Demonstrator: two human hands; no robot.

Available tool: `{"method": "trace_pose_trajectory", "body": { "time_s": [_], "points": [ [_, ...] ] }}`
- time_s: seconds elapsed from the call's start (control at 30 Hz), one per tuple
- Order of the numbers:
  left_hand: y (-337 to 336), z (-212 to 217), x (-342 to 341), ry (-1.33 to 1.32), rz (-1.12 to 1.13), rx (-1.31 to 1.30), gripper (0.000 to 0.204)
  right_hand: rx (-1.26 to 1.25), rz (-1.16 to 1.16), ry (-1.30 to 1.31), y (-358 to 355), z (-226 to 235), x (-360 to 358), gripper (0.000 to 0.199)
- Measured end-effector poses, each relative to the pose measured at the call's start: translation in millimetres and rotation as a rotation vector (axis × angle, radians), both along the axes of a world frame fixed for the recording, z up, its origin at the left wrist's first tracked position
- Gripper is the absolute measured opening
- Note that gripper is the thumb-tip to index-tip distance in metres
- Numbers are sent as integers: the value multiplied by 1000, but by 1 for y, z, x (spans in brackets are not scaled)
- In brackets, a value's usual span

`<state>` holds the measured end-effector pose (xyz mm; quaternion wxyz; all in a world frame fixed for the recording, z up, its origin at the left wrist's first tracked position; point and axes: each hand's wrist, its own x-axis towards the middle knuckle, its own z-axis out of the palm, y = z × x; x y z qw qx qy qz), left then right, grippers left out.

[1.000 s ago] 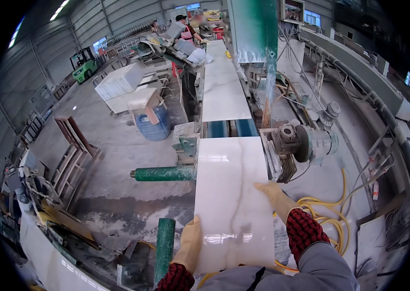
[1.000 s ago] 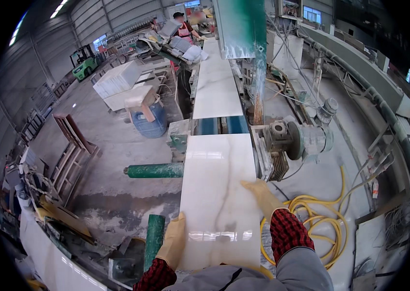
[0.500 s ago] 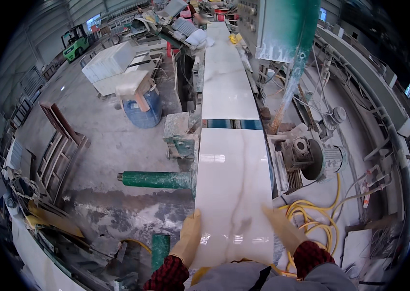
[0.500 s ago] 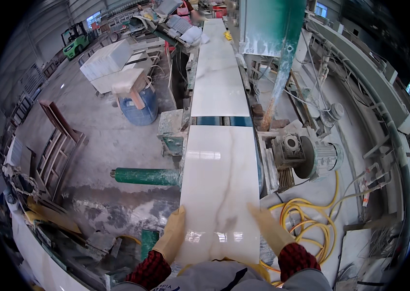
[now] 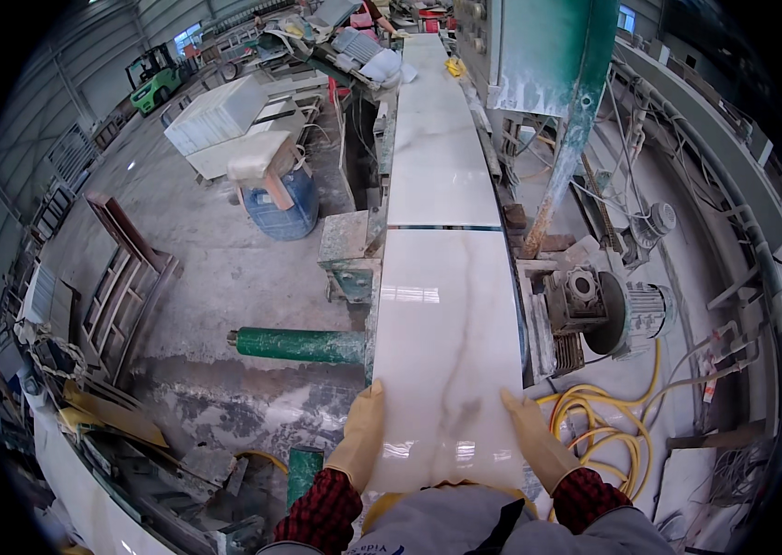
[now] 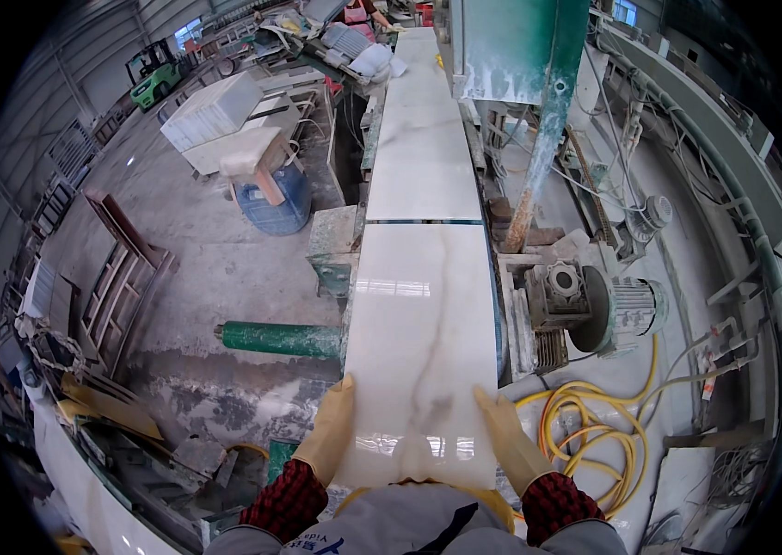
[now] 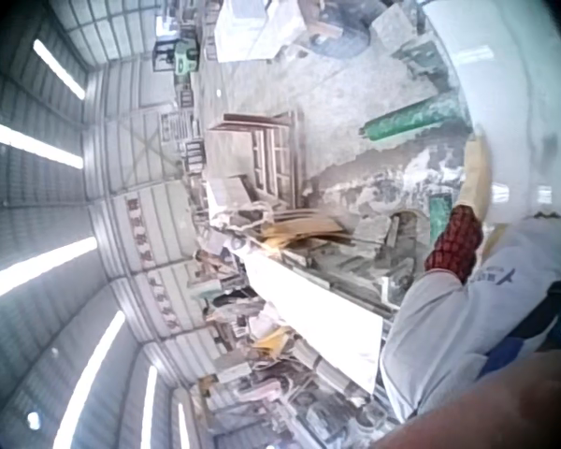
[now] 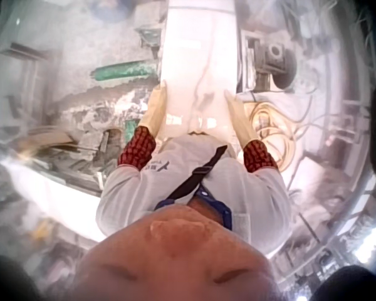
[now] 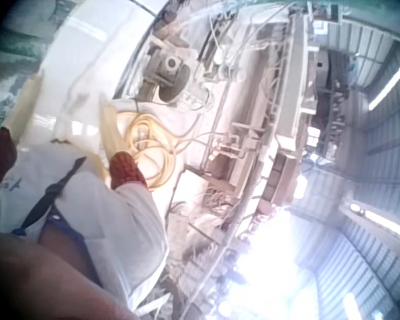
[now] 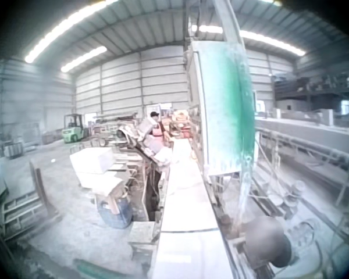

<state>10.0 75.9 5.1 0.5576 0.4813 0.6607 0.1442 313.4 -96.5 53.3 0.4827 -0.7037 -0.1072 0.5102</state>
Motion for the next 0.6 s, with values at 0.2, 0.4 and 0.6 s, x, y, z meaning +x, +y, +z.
{"method": "trace_pose_trajectory", "body": {
  "time_s": [0.2,0.4,0.6],
  "points": [
    [9,9,9,-1,-14,28,86,-74,-12,-18,16,-6,10,64],
    [16,39,14,73,-50,42,83,-5,-9,31,24,-22,15,62],
    [27,37,21,24,-33,40,81,3,1,22,31,-16,19,60]
  ]
}}
